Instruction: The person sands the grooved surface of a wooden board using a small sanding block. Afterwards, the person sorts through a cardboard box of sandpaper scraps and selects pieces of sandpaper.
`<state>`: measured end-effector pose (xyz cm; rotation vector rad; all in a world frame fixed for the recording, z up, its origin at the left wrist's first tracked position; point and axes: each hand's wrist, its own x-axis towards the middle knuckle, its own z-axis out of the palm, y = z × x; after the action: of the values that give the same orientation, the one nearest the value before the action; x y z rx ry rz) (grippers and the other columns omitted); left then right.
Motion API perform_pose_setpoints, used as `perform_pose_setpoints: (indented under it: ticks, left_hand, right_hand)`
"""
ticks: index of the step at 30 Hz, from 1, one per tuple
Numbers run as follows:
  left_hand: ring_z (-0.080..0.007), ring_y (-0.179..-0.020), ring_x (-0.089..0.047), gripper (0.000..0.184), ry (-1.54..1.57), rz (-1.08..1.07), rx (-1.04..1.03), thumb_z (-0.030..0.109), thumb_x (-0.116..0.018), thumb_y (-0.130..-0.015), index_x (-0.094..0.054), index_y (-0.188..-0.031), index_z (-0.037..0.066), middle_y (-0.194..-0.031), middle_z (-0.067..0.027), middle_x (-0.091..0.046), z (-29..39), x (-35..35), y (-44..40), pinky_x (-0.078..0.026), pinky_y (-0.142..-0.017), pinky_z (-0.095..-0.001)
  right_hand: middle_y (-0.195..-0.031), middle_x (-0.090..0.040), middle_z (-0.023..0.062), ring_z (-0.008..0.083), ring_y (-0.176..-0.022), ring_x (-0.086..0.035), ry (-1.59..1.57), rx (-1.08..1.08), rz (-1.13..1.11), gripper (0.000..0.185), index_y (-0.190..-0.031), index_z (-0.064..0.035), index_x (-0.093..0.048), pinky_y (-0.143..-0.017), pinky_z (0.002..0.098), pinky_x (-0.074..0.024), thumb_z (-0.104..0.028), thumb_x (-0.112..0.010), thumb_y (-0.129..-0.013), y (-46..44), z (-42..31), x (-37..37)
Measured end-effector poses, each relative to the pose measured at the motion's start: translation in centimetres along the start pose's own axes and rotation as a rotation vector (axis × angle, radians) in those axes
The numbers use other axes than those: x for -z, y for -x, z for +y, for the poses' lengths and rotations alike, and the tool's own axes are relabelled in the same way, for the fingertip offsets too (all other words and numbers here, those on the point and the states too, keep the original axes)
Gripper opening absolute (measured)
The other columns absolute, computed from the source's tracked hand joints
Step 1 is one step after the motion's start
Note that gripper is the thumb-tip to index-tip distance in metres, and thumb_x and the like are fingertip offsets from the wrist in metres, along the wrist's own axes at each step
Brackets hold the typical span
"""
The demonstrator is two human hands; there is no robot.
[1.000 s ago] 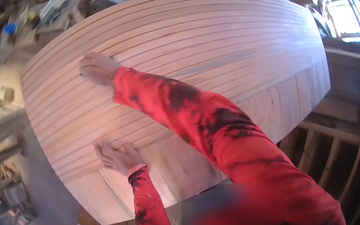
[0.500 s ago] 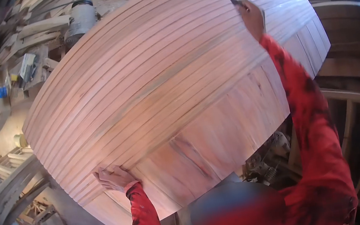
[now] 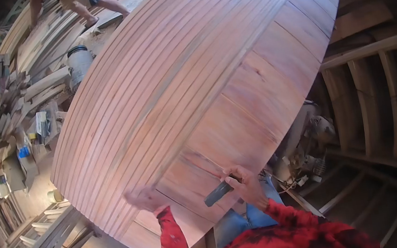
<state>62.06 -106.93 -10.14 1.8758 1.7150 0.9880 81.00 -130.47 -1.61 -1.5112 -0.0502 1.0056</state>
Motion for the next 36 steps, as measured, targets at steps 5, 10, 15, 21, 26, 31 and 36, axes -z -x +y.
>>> perform_pose_setpoints:
  ticks: [5,10,15,21,26,31,36]
  left_hand:
    - [-0.0401,-0.126,-0.056,0.056,0.115,-1.053,-0.550,0.021,-0.067,-0.091,-0.051,-0.142,0.004,-0.133,-0.0198,-0.060,13.1,6.4,7.2,-0.043,-0.109,-0.0483]
    - [-0.0302,-0.098,-0.070,0.062,-0.102,-1.003,-0.675,0.021,-0.073,-0.090,-0.049,-0.147,0.010,-0.117,-0.0129,-0.069,10.8,8.4,12.6,-0.055,-0.082,-0.0422]
    - [-0.0269,-0.088,-0.071,0.040,0.237,-1.447,0.213,0.024,-0.055,-0.106,-0.049,-0.140,0.004,-0.105,-0.0137,-0.069,12.8,12.9,11.5,-0.055,-0.074,-0.0436]
    - [-0.0116,-0.083,-0.060,0.037,0.506,-1.348,0.318,0.026,-0.050,-0.110,-0.052,-0.138,0.002,-0.096,-0.0058,-0.067,10.3,16.7,16.1,-0.050,-0.072,-0.0285]
    - [-0.0131,-0.090,-0.063,0.045,0.575,-1.234,0.511,0.030,-0.063,-0.105,-0.057,-0.138,0.000,-0.104,-0.0072,-0.068,7.8,18.2,18.0,-0.052,-0.081,-0.0299]
    - [-0.0235,-0.108,-0.069,0.057,0.495,-1.048,0.257,0.021,-0.080,-0.092,-0.056,-0.139,-0.001,-0.116,-0.0153,-0.072,6.9,20.9,17.6,-0.054,-0.094,-0.0360]
    - [-0.0321,-0.108,-0.070,0.058,0.296,-0.913,0.089,0.022,-0.078,-0.092,-0.052,-0.140,0.002,-0.116,-0.0205,-0.070,9.0,25.1,16.0,-0.055,-0.093,-0.0388]
  right_hand:
    - [-0.097,-0.069,0.0016,0.0081,-0.088,-0.064,0.154,-0.041,0.013,0.023,-0.121,0.0019,-0.065,-0.076,0.0258,-0.0545,-0.008,-0.065,-0.100,3.6,1.0,-0.2]
    - [-0.097,-0.069,0.0022,0.0085,-0.088,-0.065,0.075,-0.082,-0.016,0.027,-0.125,0.0015,-0.066,-0.077,0.0260,-0.0549,-0.010,-0.065,-0.101,6.0,0.0,-1.3]
    - [-0.097,-0.070,0.0026,0.0104,-0.085,-0.068,-0.022,-0.061,-0.244,0.024,-0.122,0.0004,-0.066,-0.075,0.0265,-0.0560,-0.009,-0.066,-0.101,8.9,-0.8,-1.0]
    - [-0.098,-0.070,0.0028,0.0093,-0.089,-0.067,-0.002,-0.194,-0.219,0.022,-0.120,0.0006,-0.067,-0.077,0.0251,-0.0551,-0.005,-0.068,-0.099,12.8,1.1,-1.3]
    - [-0.107,-0.070,0.0033,0.0092,-0.096,-0.066,-0.059,-0.164,-0.163,0.035,-0.133,0.0026,-0.060,-0.088,0.0253,-0.0535,-0.005,-0.067,-0.099,15.5,1.8,-3.0]
    - [-0.113,-0.070,0.0046,0.0089,-0.101,-0.065,0.004,-0.132,-0.298,0.039,-0.137,0.0046,-0.057,-0.090,0.0249,-0.0529,-0.005,-0.067,-0.100,16.4,2.0,-4.6]
    - [-0.112,-0.071,0.0064,0.0091,-0.103,-0.065,0.059,-0.173,-0.409,0.040,-0.137,0.0048,-0.057,-0.090,0.0251,-0.0529,-0.006,-0.067,-0.100,17.0,2.3,-6.7]
